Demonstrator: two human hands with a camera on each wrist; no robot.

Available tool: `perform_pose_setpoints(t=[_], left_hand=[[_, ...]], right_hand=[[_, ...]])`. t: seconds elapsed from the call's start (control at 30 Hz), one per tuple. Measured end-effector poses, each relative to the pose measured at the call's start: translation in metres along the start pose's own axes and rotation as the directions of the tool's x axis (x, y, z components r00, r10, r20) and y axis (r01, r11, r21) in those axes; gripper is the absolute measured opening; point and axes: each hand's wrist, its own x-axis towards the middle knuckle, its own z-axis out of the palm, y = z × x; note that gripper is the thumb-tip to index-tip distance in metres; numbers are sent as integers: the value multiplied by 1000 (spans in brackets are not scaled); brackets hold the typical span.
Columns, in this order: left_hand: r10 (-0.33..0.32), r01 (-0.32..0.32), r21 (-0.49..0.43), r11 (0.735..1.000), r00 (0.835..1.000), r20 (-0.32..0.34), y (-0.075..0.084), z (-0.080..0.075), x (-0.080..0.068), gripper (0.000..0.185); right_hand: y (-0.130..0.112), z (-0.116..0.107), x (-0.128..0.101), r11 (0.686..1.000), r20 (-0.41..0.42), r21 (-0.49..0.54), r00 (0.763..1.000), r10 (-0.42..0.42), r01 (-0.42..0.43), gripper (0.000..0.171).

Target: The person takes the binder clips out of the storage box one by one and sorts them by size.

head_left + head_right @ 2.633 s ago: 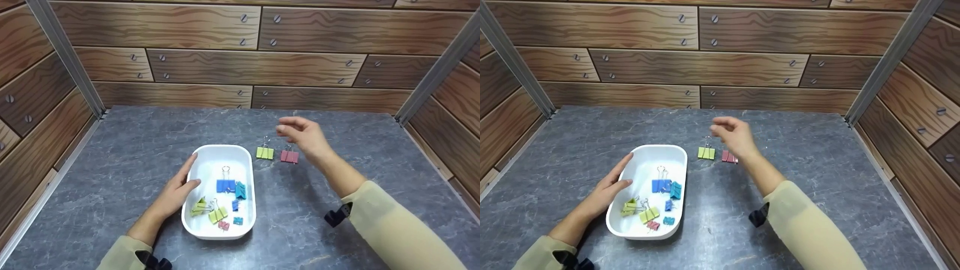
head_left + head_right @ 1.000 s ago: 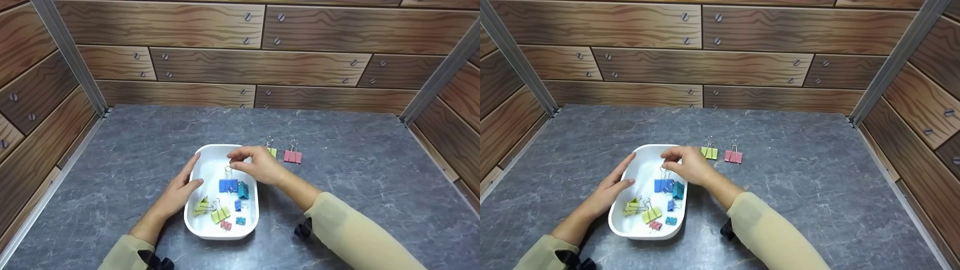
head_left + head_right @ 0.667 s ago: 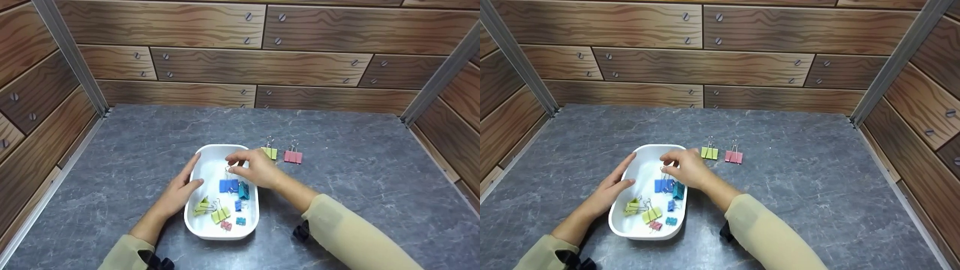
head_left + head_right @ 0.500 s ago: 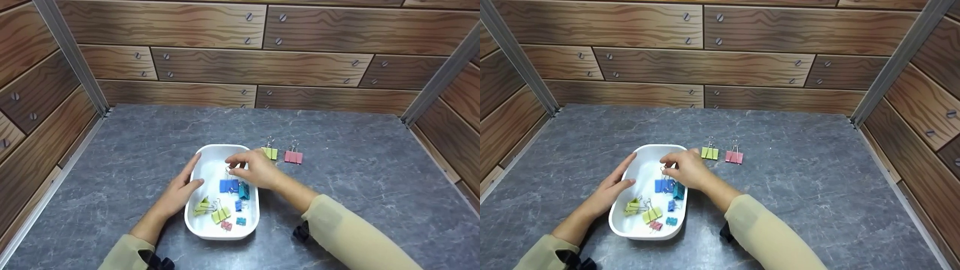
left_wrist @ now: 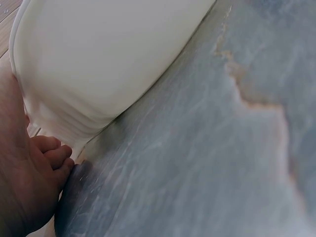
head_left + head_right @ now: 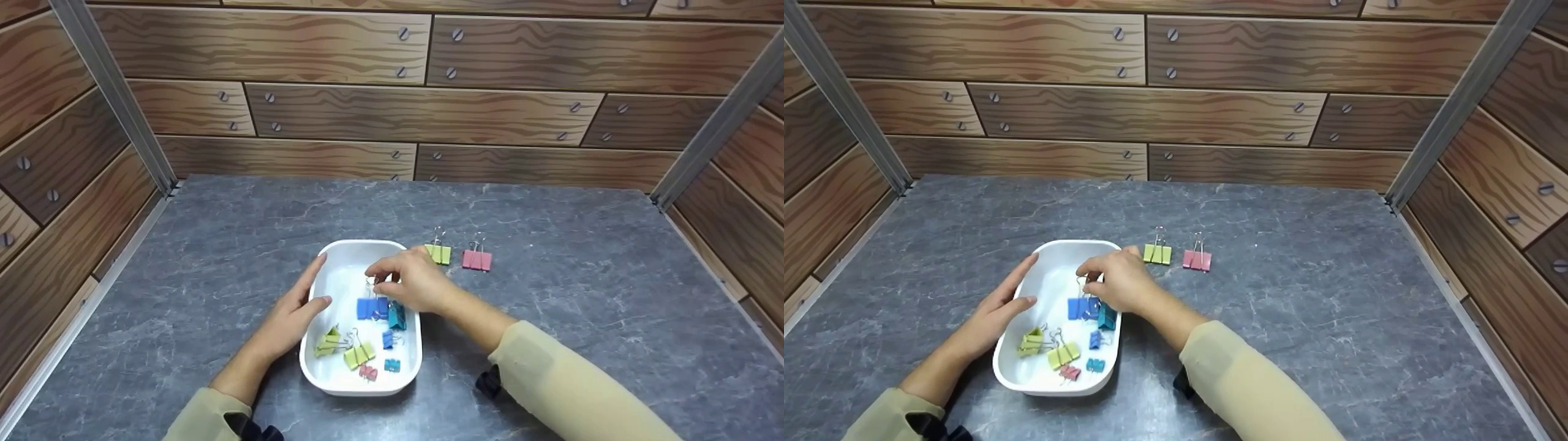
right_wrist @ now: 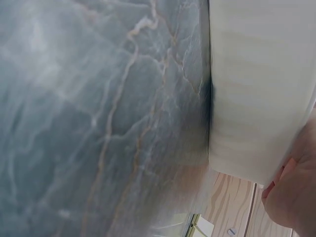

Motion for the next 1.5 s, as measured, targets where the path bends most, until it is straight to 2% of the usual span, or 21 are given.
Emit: perform_pose_setpoints(t=[0.3,0.73,1.07,1.27,1.5], left_hand=[[-5,5,13,1000,1000,3,2,-1,1,72],[4,-4,22,1000,1000,2,2,-2,0,72],[14,-14,-12,1000,1000,11,2,-1,0,72],[20,-20,-1,1000,1000,3,2,-1,-1,72],[35,-35,5,999,999,-6,2,0,-1,72]], right_hand=[[0,0,2,1000,-15,-19,1000,15,-15,20],[0,0,1,1000,-51,29,999,5,-4,18],[-1,0,0,995,-61,98,997,39,-33,16],[0,1,0,988,-67,144,995,69,-58,16],[-2,-1,-3,955,-64,278,989,130,-108,14]])
